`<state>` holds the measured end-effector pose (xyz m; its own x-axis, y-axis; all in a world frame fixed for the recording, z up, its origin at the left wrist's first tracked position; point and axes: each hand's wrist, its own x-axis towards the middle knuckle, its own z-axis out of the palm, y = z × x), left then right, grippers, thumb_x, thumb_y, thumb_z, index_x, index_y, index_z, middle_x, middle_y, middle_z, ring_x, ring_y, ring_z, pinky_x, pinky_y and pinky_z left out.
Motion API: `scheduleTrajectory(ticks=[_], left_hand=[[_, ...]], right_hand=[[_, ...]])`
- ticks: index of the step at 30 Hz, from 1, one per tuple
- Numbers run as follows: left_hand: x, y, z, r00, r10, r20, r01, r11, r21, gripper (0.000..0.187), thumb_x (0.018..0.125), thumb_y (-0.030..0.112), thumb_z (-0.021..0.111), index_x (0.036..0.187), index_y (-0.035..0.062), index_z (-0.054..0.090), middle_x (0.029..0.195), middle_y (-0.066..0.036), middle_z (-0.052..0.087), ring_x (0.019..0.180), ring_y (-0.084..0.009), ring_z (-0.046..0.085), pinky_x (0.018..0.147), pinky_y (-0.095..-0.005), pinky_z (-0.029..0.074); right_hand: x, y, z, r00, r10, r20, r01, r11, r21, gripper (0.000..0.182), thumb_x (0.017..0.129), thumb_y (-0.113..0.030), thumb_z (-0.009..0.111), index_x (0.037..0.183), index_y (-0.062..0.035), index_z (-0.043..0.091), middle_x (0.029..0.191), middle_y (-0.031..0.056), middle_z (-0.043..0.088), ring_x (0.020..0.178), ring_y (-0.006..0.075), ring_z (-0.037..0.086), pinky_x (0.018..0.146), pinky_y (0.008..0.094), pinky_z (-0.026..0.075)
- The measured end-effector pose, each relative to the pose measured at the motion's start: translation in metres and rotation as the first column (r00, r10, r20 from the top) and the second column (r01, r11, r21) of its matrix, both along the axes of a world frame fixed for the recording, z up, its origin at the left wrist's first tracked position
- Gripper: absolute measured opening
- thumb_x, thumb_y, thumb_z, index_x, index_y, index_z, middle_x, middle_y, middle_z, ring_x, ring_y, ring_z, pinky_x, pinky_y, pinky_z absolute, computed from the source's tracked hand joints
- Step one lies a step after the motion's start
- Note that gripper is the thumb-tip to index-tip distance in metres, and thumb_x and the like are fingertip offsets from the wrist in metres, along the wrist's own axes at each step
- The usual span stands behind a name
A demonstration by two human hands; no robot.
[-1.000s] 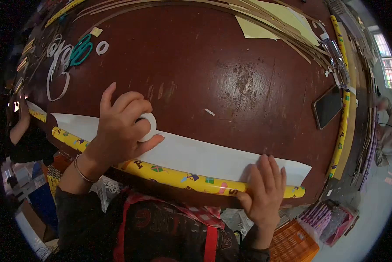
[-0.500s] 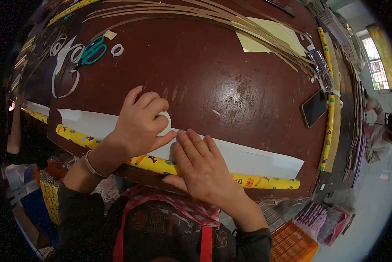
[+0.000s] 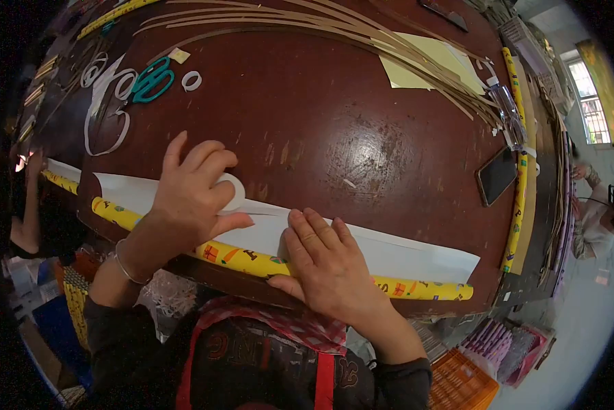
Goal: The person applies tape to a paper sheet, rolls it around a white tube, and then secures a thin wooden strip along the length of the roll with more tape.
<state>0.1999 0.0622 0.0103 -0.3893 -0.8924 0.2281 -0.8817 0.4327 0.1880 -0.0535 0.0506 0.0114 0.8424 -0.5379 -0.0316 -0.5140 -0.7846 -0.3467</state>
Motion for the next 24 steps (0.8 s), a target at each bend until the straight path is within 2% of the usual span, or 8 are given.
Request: scheduleTrajectory(ticks=[1,4,14,16,19,24], left_hand=[[0.007,0.003,0.004,1.0,-0.002,0.002,0.002,1.0,0.003,0.043,0.067,0.044,0.078,0.067,0.0034,0.064,0.105,-0.011,0.058,0.116,-0.0294,0.051,0.105,-0.0624,0.028],[0.029,0.013,0.015,0.997,0.074,0.029,-0.074,0.997,0.011,0.039,0.052,0.035,0.085,0.065,0.0056,0.063,0.1,-0.006,0.06,0.11,-0.0255,0.055,0.105,-0.0635,0.029],[0.091,0.028,0.013,0.978,0.19,0.092,-0.195,0.98,0.05,0.035,0.054,0.027,0.087,0.068,0.0063,0.063,0.101,-0.004,0.058,0.109,-0.025,0.056,0.107,-0.0587,0.03],[0.097,0.03,0.016,0.985,0.161,0.06,-0.169,0.974,0.149,0.034,0.054,0.024,0.088,0.07,0.0069,0.063,0.098,-0.005,0.056,0.108,-0.0251,0.056,0.107,-0.0567,0.03],[0.097,0.029,0.027,0.982,0.183,0.054,-0.19,0.962,0.196,0.035,0.054,0.025,0.088,0.071,0.0072,0.064,0.096,-0.005,0.055,0.107,-0.0254,0.056,0.107,-0.0577,0.029],[0.092,0.029,0.023,0.967,0.247,0.066,-0.254,0.96,0.116,0.03,0.06,0.026,0.085,0.07,0.0071,0.064,0.095,-0.006,0.055,0.108,-0.0264,0.055,0.108,-0.061,0.027]], right_hand=[[0.0,0.0,-0.001,1.0,0.0,0.001,0.0,1.0,0.004,0.067,0.083,-0.05,0.066,0.119,0.0058,0.058,0.138,0.0249,0.05,0.13,0.0384,0.047,0.101,0.0574,0.042],[-0.001,0.0,-0.002,1.0,-0.001,0.0,0.001,1.0,0.015,0.067,0.083,-0.051,0.066,0.119,0.0057,0.058,0.138,0.0246,0.05,0.13,0.0385,0.047,0.101,0.0579,0.042],[-0.002,-0.001,-0.002,1.0,-0.003,-0.02,0.004,0.999,0.034,0.068,0.082,-0.051,0.067,0.12,0.0047,0.058,0.14,0.0236,0.049,0.13,0.0395,0.048,0.101,0.0595,0.041],[-0.003,-0.001,-0.003,1.0,-0.004,-0.016,0.005,0.999,0.04,0.069,0.081,-0.051,0.067,0.12,0.0048,0.058,0.14,0.0236,0.049,0.13,0.0397,0.047,0.101,0.0597,0.04],[-0.003,-0.001,-0.002,1.0,-0.003,-0.02,0.004,0.999,0.043,0.069,0.081,-0.051,0.068,0.12,0.0048,0.058,0.141,0.0234,0.048,0.13,0.0401,0.047,0.101,0.06,0.04],[-0.004,0.0,-0.003,1.0,-0.01,-0.028,0.011,0.999,0.052,0.069,0.081,-0.052,0.067,0.121,0.0043,0.058,0.142,0.0224,0.048,0.131,0.0401,0.047,0.102,0.0601,0.039]])
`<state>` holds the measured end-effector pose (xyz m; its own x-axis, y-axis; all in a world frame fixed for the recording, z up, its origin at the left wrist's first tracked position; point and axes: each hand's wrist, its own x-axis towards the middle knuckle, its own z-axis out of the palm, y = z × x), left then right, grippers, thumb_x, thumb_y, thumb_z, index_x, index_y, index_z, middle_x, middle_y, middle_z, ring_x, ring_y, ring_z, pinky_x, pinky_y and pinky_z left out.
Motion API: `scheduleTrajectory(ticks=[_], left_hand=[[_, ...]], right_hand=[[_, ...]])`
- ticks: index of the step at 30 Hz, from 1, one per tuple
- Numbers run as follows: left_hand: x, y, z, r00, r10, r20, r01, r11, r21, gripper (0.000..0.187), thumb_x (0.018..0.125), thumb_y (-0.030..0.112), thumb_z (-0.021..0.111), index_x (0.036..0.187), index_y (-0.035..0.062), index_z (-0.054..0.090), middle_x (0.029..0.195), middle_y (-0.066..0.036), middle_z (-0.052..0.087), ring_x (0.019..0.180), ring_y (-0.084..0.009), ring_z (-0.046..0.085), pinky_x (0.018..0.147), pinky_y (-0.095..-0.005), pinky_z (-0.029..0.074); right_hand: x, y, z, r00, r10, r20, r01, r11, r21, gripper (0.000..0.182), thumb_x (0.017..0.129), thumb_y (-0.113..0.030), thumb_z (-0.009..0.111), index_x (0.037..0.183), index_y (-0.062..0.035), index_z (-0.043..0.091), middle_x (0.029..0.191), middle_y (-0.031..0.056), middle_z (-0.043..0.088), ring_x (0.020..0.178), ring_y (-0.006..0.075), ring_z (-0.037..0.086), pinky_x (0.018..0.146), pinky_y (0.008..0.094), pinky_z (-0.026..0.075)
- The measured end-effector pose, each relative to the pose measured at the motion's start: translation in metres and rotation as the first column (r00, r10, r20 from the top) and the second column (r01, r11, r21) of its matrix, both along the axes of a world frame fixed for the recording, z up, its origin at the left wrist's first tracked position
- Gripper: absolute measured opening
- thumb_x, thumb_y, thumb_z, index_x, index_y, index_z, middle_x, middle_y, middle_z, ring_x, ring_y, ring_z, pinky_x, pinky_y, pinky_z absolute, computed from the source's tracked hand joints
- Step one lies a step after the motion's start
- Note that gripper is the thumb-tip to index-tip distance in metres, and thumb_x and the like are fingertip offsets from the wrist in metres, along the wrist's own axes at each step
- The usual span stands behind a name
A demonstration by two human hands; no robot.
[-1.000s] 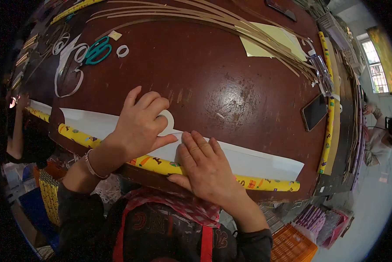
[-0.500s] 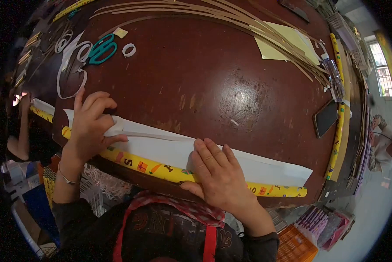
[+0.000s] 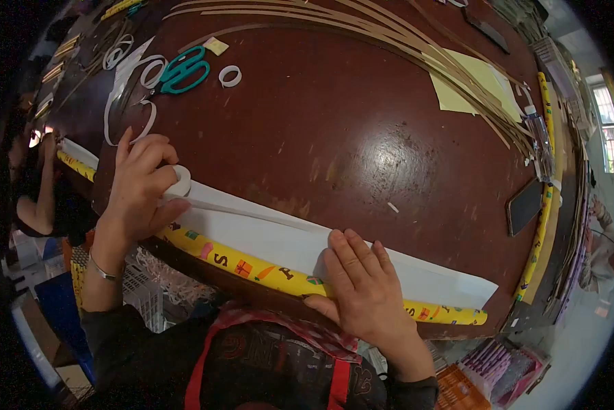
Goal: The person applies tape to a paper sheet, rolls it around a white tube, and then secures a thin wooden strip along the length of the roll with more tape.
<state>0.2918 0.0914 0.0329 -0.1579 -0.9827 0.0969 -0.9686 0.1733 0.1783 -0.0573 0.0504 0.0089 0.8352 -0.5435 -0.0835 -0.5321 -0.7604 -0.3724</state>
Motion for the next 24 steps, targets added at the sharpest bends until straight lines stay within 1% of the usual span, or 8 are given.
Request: scheduleTrajectory(ticks=[2,4,7,12,14,16,17,24], left_hand=[[0.002,0.001,-0.007,0.999,0.006,0.033,-0.005,1.0,-0.03,0.028,0.062,0.027,0.083,0.069,0.0069,0.064,0.096,-0.006,0.055,0.109,-0.0269,0.054,0.108,-0.0622,0.026],[0.003,0.003,-0.01,0.994,0.057,0.094,-0.05,0.996,-0.08,0.025,0.066,0.026,0.081,0.069,0.0072,0.064,0.099,-0.006,0.057,0.111,-0.0278,0.054,0.107,-0.0643,0.026],[0.007,0.005,-0.013,0.984,0.098,0.149,-0.086,0.993,-0.086,0.026,0.068,0.028,0.08,0.068,0.0077,0.065,0.101,-0.006,0.058,0.114,-0.0286,0.054,0.105,-0.0662,0.026],[0.013,0.008,-0.013,0.977,0.122,0.172,-0.11,0.991,-0.075,0.026,0.069,0.029,0.08,0.071,0.0083,0.065,0.103,-0.006,0.057,0.116,-0.0287,0.053,0.104,-0.0673,0.026],[0.016,0.008,-0.014,0.974,0.134,0.183,-0.119,0.989,-0.089,0.026,0.069,0.03,0.08,0.072,0.0084,0.065,0.103,-0.006,0.057,0.116,-0.0286,0.053,0.104,-0.0675,0.026],[0.016,0.007,-0.014,0.977,0.127,0.169,-0.118,0.991,-0.065,0.027,0.068,0.03,0.08,0.074,0.0086,0.065,0.104,-0.005,0.057,0.116,-0.0285,0.052,0.103,-0.068,0.026],[0.016,0.007,-0.014,0.976,0.132,0.171,-0.123,0.99,-0.065,0.027,0.068,0.03,0.08,0.074,0.0086,0.065,0.104,-0.005,0.057,0.116,-0.0285,0.052,0.103,-0.068,0.026],[0.017,0.003,-0.017,0.985,0.101,0.143,-0.085,0.99,-0.111,0.029,0.066,0.03,0.081,0.071,0.0073,0.064,0.103,-0.006,0.058,0.113,-0.0272,0.053,0.104,-0.0678,0.027]], right_hand=[[0.0,0.0,0.0,1.0,-0.005,-0.007,0.005,1.0,0.002,0.069,0.081,-0.052,0.067,0.121,0.0037,0.059,0.142,0.0215,0.048,0.131,0.0397,0.047,0.103,0.06,0.038],[0.0,-0.001,0.001,1.0,-0.004,-0.008,0.004,1.0,0.006,0.069,0.081,-0.051,0.067,0.121,0.0036,0.059,0.142,0.0213,0.048,0.131,0.0393,0.047,0.103,0.0599,0.038],[0.0,-0.001,0.001,1.0,-0.002,-0.015,0.002,1.0,0.009,0.068,0.082,-0.052,0.067,0.121,0.0032,0.059,0.142,0.021,0.049,0.132,0.0387,0.046,0.103,0.0596,0.038],[0.0,-0.001,0.003,0.999,0.009,-0.033,-0.009,1.0,0.002,0.068,0.083,-0.053,0.065,0.122,0.0028,0.059,0.141,0.0209,0.049,0.132,0.038,0.046,0.103,0.0593,0.038],[0.0,-0.001,0.003,0.999,-0.006,-0.054,0.006,1.0,0.001,0.069,0.083,-0.055,0.063,0.119,0.0039,0.061,0.139,0.0195,0.052,0.13,0.0402,0.048,0.105,0.0569,0.037],[0.001,-0.001,0.006,0.998,-0.006,-0.062,0.007,1.0,0.01,0.068,0.083,-0.054,0.064,0.121,0.0027,0.06,0.14,0.0202,0.051,0.131,0.0389,0.047,0.104,0.0578,0.037],[0.002,-0.001,0.006,0.997,-0.012,-0.075,0.014,1.0,0.021,0.067,0.084,-0.053,0.064,0.122,0.0014,0.06,0.14,0.021,0.051,0.132,0.0376,0.046,0.104,0.0587,0.038],[0.001,-0.001,0.006,0.998,-0.014,-0.069,0.016,1.0,0.022,0.067,0.083,-0.053,0.065,0.123,0.0011,0.06,0.14,0.0204,0.051,0.133,0.0369,0.045,0.106,0.0578,0.035]])
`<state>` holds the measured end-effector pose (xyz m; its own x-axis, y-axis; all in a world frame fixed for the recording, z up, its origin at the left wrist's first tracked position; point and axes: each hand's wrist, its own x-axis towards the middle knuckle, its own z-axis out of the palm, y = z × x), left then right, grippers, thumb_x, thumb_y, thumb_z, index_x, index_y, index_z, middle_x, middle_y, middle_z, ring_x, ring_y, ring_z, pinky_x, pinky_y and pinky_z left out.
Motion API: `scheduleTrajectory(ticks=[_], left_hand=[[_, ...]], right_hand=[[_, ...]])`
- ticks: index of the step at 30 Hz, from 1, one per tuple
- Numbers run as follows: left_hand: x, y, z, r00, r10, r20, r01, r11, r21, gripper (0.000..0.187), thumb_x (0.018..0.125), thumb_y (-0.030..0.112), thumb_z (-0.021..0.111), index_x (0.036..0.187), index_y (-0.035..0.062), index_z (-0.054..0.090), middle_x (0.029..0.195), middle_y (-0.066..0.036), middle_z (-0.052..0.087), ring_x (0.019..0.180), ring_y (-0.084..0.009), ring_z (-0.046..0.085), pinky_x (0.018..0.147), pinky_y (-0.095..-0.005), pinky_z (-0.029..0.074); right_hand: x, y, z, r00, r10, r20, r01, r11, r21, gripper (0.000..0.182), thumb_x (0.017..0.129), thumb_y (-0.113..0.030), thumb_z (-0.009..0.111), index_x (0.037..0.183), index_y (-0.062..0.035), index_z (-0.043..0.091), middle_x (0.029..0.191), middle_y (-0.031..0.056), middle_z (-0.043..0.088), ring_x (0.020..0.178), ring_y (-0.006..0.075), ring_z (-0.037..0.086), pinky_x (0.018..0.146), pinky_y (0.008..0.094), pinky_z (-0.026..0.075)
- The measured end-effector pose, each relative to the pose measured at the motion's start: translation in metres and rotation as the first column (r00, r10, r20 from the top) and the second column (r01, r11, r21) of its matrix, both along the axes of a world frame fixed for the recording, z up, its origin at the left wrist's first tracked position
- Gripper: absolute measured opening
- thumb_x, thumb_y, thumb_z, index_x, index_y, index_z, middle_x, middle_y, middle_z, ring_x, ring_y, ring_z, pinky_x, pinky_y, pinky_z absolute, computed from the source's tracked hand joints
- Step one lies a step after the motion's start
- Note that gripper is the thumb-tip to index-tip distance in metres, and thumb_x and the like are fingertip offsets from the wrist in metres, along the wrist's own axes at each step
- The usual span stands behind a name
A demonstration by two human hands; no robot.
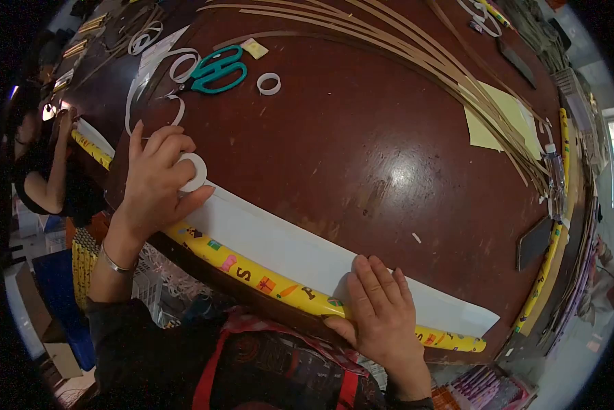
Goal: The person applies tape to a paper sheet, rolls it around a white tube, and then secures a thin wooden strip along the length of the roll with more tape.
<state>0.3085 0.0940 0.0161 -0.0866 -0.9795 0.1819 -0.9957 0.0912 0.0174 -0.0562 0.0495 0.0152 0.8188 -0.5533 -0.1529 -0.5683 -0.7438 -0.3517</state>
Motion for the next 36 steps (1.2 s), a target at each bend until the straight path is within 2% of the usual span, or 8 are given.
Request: scheduleTrajectory(ticks=[2,5,7,24,27,29,31,36], left_hand=[[0.001,0.0,-0.001,1.0,-0.005,-0.007,0.005,1.0,-0.008,0.029,0.066,0.031,0.081,0.07,0.007,0.064,0.103,-0.006,0.058,0.113,-0.0269,0.054,0.104,-0.0678,0.027],[0.002,0.0,-0.002,1.0,-0.008,-0.018,0.008,1.0,0.01,0.032,0.07,0.033,0.079,0.07,0.0066,0.061,0.105,-0.008,0.057,0.116,-0.0312,0.053,0.106,-0.0672,0.024],[0.001,-0.001,-0.001,1.0,-0.016,-0.022,0.016,1.0,-0.007,0.029,0.064,0.029,0.082,0.07,0.0069,0.064,0.102,-0.006,0.057,0.112,-0.0262,0.054,0.104,-0.0679,0.027],[0.003,-0.004,0.0,0.999,-0.035,-0.041,0.034,0.999,-0.02,0.028,0.063,0.028,0.082,0.071,0.008,0.065,0.098,-0.004,0.057,0.11,-0.0243,0.054,0.104,-0.0664,0.029],[0.004,-0.004,-0.003,0.997,-0.04,-0.062,0.039,0.999,-0.024,0.029,0.063,0.026,0.083,0.068,0.0071,0.062,0.1,-0.005,0.057,0.112,-0.0255,0.054,0.105,-0.0656,0.028],[0.005,-0.004,-0.004,0.996,-0.043,-0.084,0.041,0.999,-0.025,0.03,0.062,0.025,0.083,0.067,0.0062,0.06,0.102,-0.007,0.058,0.114,-0.0271,0.054,0.106,-0.0647,0.027],[0.003,-0.004,-0.005,0.998,-0.032,-0.058,0.029,0.998,-0.053,0.027,0.063,0.029,0.082,0.071,0.0084,0.066,0.098,-0.003,0.057,0.108,-0.0222,0.054,0.104,-0.0665,0.029],[0.009,-0.002,-0.01,0.997,-0.038,-0.073,0.034,0.998,-0.054,0.027,0.065,0.032,0.081,0.072,0.0087,0.068,0.098,-0.002,0.056,0.107,-0.0216,0.053,0.104,-0.0647,0.03]], right_hand=[[-0.001,0.0,0.0,1.0,-0.001,0.009,0.001,1.0,0.004,0.067,0.083,-0.052,0.066,0.123,0.0014,0.06,0.14,0.0204,0.051,0.132,0.0375,0.046,0.106,0.0577,0.035],[0.0,0.0,0.001,1.0,0.001,-0.005,-0.001,1.0,0.012,0.066,0.083,-0.052,0.065,0.121,0.002,0.06,0.14,0.0206,0.05,0.131,0.0386,0.046,0.106,0.0579,0.034],[-0.001,-0.001,0.0,1.0,0.009,-0.002,-0.009,1.0,0.01,0.066,0.084,-0.052,0.065,0.121,0.002,0.06,0.14,0.0205,0.05,0.131,0.0388,0.046,0.106,0.0581,0.035],[-0.003,-0.001,-0.002,1.0,0.013,-0.003,-0.013,1.0,0.003,0.066,0.084,-0.054,0.064,0.121,0.0008,0.06,0.142,0.0203,0.048,0.132,0.0387,0.045,0.105,0.0593,0.034],[-0.002,0.0,0.0,0.999,0.025,-0.02,-0.025,0.999,-0.022,0.067,0.084,-0.056,0.062,0.12,0.0011,0.06,0.141,0.0199,0.049,0.132,0.0402,0.045,0.107,0.0573,0.032],[0.001,0.001,0.005,0.997,0.042,-0.069,-0.045,0.998,-0.038,0.07,0.082,-0.057,0.063,0.121,0.0006,0.059,0.142,0.0209,0.048,0.134,0.0408,0.043,0.108,0.0578,0.03],[0.005,0.006,0.007,0.994,0.035,-0.102,-0.041,0.997,-0.059,0.072,0.081,-0.057,0.065,0.122,0.0006,0.058,0.145,0.0218,0.044,0.136,0.0406,0.04,0.108,0.0599,0.03],[0.027,0.013,0.009,0.989,0.024,-0.143,-0.036,0.996,-0.081,0.076,0.079,-0.055,0.068,0.128,0.0011,0.053,0.148,0.0243,0.038,0.139,0.0427,0.034,0.107,0.0622,0.03]])
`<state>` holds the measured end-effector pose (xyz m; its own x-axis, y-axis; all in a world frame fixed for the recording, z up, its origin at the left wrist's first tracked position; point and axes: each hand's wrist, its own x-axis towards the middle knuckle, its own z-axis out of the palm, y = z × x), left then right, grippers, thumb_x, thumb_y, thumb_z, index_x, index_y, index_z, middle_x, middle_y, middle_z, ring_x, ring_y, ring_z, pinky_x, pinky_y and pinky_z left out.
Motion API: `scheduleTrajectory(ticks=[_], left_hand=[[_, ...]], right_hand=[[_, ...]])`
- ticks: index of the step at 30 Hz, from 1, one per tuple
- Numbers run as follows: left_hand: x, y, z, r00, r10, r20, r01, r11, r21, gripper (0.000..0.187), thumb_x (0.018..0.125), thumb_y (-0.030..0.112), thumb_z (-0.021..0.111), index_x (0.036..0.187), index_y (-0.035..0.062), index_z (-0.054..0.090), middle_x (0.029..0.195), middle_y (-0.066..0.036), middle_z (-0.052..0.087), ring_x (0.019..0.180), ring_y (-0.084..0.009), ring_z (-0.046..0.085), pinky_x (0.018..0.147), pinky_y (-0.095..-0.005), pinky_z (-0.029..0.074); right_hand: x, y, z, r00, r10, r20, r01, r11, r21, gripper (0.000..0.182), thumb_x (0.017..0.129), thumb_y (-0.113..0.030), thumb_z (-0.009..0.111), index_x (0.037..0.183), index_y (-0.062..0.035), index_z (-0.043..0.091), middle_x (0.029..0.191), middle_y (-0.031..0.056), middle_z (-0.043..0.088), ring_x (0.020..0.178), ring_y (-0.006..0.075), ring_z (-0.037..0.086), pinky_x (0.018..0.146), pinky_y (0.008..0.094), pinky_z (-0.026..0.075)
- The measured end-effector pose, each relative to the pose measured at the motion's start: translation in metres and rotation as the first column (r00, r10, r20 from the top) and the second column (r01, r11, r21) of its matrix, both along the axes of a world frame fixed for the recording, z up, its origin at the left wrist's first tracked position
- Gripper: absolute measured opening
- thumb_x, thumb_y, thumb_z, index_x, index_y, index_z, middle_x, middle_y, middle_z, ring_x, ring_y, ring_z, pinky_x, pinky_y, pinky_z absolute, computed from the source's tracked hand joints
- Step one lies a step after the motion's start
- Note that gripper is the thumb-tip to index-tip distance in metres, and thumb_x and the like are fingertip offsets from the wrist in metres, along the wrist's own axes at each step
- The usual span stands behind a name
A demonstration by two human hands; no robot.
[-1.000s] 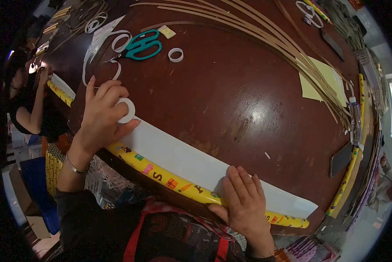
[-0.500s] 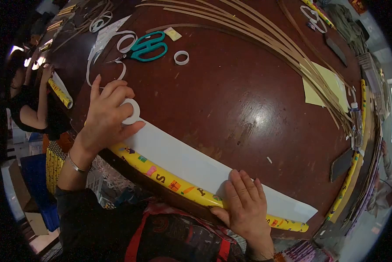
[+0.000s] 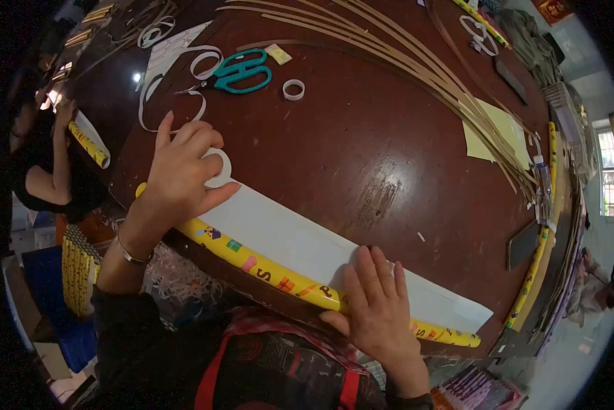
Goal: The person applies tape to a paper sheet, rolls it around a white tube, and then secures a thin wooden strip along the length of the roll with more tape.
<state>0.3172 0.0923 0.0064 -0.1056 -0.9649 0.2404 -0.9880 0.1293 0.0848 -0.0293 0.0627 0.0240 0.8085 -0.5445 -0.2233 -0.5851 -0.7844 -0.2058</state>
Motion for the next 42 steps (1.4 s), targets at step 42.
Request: scheduleTrajectory(ticks=[42], left_hand=[[0.116,0.032,0.02,0.981,0.167,-0.101,-0.156,0.982,0.106,0.039,0.076,0.039,0.077,0.078,0.0037,0.061,0.104,-0.009,0.056,0.102,-0.03,0.055,0.102,-0.0567,0.033]], right_hand=[[0.128,-0.014,-0.013,0.943,0.249,0.222,-0.273,0.959,0.082,0.069,0.082,-0.05,0.068,0.123,0.0039,0.056,0.143,0.0253,0.044,0.135,0.0397,0.041,0.107,0.0547,0.037]])
